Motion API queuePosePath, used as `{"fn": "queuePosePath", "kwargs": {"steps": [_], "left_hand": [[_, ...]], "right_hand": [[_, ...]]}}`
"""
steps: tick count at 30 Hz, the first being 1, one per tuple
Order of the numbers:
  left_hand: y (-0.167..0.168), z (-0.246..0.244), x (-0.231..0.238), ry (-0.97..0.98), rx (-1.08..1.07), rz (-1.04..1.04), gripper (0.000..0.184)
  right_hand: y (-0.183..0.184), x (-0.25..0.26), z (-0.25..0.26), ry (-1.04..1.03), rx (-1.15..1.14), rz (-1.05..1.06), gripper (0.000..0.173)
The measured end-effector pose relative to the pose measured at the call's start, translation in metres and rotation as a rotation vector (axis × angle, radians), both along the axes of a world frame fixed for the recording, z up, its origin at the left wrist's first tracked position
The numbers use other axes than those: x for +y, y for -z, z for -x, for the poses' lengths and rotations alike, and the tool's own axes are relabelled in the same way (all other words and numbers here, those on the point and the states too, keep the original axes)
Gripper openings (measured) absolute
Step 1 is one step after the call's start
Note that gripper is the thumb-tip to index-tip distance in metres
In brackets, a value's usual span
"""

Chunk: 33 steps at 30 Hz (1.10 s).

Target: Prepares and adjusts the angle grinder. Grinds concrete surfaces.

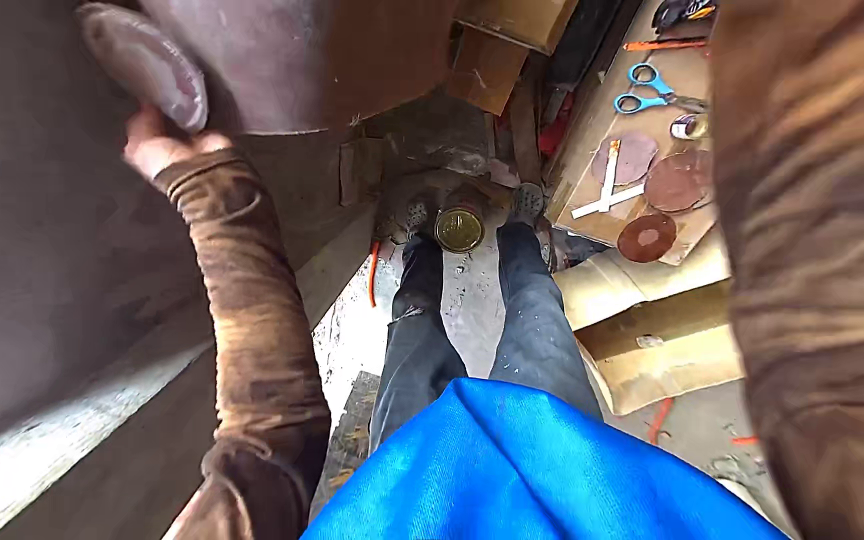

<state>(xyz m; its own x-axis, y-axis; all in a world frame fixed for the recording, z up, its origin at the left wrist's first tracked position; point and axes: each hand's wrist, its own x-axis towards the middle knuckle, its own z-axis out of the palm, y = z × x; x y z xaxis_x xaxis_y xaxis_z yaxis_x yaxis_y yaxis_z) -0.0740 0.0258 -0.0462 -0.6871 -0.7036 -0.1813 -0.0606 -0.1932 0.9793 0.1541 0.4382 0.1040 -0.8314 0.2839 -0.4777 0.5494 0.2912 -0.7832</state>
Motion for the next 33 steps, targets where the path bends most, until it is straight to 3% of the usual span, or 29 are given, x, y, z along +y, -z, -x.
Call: {"fn": "queuePosePath", "kwargs": {"steps": [2, 3, 5, 9, 13, 17, 19, 21, 27, 33], "left_hand": [[0.019, 0.012, 0.002, -0.048, -0.123, 0.032, 0.029], [0.029, 0.013, 0.005, -0.049, -0.149, 0.017, 0.032], [0.053, 0.008, 0.01, -0.014, -0.165, -0.046, 0.031], [0.111, 0.001, 0.015, -0.002, -0.245, -0.07, 0.033], [0.148, -0.01, 0.018, 0.15, -0.522, 0.001, 0.039], [0.163, -0.014, 0.013, 0.306, -0.758, 0.256, 0.042], [0.149, -0.031, 0.024, 0.324, -0.842, 0.373, 0.044], [0.123, -0.056, 0.056, 0.338, -0.81, 0.36, 0.042], [0.063, -0.146, 0.187, 0.658, -0.716, 0.026, 0.027], [0.019, -0.186, 0.277, 0.819, -0.661, -0.15, 0.012]], "right_hand": [[0.097, -0.001, 0.052, 0.084, 0.438, 0.291, 0.036], [0.139, -0.004, 0.068, 0.155, 0.521, 0.526, 0.035], [0.188, -0.014, 0.027, 0.32, 0.298, 0.782, 0.044], [0.232, -0.06, -0.139, 0.602, -0.285, 0.668, 0.04], [0.216, -0.075, -0.203, 0.477, -0.434, 0.626, 0.038], [0.202, -0.061, -0.189, 0.338, -0.348, 0.596, 0.035], [0.195, -0.051, -0.174, 0.287, -0.306, 0.546, 0.037], [0.195, -0.042, -0.159, 0.262, -0.274, 0.475, 0.039], [0.177, -0.015, -0.132, 0.332, -0.158, 0.46, 0.034], [0.153, 0.012, -0.119, 0.314, 0.02, 0.207, 0.037]]}}
